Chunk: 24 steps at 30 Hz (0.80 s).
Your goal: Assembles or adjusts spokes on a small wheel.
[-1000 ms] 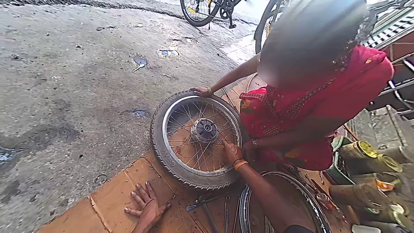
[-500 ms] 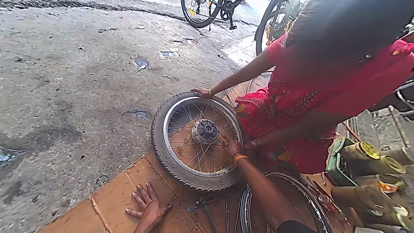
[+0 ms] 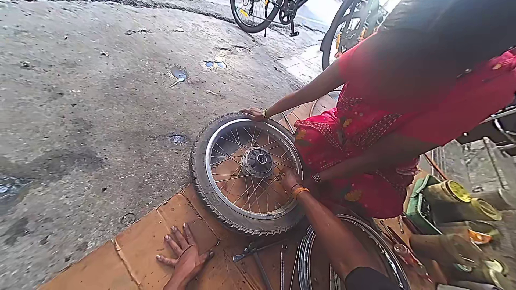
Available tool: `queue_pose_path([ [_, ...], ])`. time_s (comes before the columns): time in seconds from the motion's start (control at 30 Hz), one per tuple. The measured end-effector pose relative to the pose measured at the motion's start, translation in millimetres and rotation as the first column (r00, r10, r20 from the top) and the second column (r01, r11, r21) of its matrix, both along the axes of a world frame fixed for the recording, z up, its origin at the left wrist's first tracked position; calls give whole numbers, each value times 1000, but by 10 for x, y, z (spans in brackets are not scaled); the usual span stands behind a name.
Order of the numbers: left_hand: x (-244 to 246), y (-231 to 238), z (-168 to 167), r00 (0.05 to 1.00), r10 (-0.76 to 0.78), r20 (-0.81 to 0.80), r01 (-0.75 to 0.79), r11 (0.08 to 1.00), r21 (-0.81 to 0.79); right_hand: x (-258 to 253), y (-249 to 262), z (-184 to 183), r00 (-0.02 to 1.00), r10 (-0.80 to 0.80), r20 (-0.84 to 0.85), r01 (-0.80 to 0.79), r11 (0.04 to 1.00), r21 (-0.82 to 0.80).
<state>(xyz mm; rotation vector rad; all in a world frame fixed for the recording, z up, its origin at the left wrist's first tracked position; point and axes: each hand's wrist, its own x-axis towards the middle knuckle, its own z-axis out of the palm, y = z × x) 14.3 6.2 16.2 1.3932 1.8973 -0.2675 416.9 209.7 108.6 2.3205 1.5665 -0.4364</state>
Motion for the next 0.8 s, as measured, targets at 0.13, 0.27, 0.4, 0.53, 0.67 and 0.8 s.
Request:
queue_pose_path([
  [0.13, 19, 13, -2, 1000, 4, 4, -4, 1000, 8, -203, -186, 36, 996, 30, 86, -33, 999, 43],
  [0.27, 5, 8, -6, 1000, 0, 5, 0, 1000, 7, -72, -405, -150, 994, 74, 74, -86, 982, 167],
  [0.4, 6, 5, -27, 1000, -5, 1, 5, 1000, 3, -7, -433, -145, 984, 174, 24, -175, 977, 122],
  [0.53, -1, 8, -20, 1000, -5, 8, 5, 1000, 12, -28, -404, -101, 972, 230, 52, -232, 971, 51],
  [0.67, 2, 11, -9, 1000, -6, 7, 6, 1000, -8, -119, -357, -42, 950, 310, 42, -308, 951, -35],
  [0.8, -5, 17, -12, 1000, -10, 14, 10, 1000, -8, -146, -306, -41, 967, 255, 8, -255, 967, -4],
])
